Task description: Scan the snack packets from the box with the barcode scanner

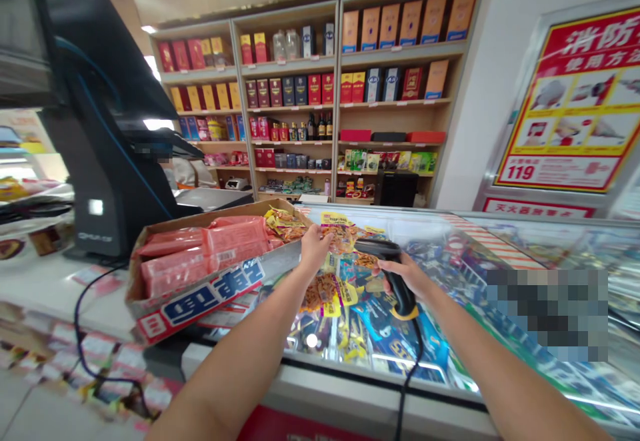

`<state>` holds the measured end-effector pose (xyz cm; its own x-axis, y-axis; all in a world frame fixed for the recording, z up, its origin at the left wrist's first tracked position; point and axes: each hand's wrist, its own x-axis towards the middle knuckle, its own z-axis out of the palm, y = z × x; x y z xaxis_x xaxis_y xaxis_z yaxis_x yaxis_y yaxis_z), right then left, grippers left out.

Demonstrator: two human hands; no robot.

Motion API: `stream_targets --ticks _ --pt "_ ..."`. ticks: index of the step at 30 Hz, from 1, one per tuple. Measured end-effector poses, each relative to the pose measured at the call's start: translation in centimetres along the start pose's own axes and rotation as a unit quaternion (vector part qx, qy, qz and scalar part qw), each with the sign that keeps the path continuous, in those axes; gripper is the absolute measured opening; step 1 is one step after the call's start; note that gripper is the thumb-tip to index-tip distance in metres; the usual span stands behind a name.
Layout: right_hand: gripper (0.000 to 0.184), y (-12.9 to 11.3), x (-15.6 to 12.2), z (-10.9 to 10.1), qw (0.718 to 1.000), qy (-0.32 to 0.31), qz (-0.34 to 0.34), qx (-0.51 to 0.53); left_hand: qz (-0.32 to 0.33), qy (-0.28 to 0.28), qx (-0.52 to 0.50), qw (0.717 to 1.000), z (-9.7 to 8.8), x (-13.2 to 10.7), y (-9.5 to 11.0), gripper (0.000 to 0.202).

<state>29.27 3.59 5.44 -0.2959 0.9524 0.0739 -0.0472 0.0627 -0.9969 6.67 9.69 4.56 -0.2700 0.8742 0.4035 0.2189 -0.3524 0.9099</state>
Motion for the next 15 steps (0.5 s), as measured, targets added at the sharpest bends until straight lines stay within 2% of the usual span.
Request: stream_targets --ticks 3,6,9,12,15 --pt "0.03 -0.2 0.2 0.4 1.0 0.008 -0.01 0.001 0.029 0.023 0.031 0.999 -0.6 0.1 0.9 0.014" --pt "0.029 -1.8 0.5 1.7 1.0 0.001 -0.028 -0.002 0.055 0.054 0.045 0.996 -1.9 1.2 2.7 0.016" --pt "0.027 -4.4 1.2 3.7 0.998 -0.01 -0.053 -0.01 0.075 0.089 0.067 0.991 -4.3 3.1 5.0 0.017" --pt "0.027 -6.8 2.1 5.9 0.996 -0.041 -0.072 -0.026 0.07 0.127 0.161 0.976 -7.3 5.0 6.8 0.015" --pt "0.025 -8.0 3.1 7.8 0.993 -0.054 -0.096 -0.031 0.039 0.114 0.242 0.963 -9.6 6.1 7.3 0.014"
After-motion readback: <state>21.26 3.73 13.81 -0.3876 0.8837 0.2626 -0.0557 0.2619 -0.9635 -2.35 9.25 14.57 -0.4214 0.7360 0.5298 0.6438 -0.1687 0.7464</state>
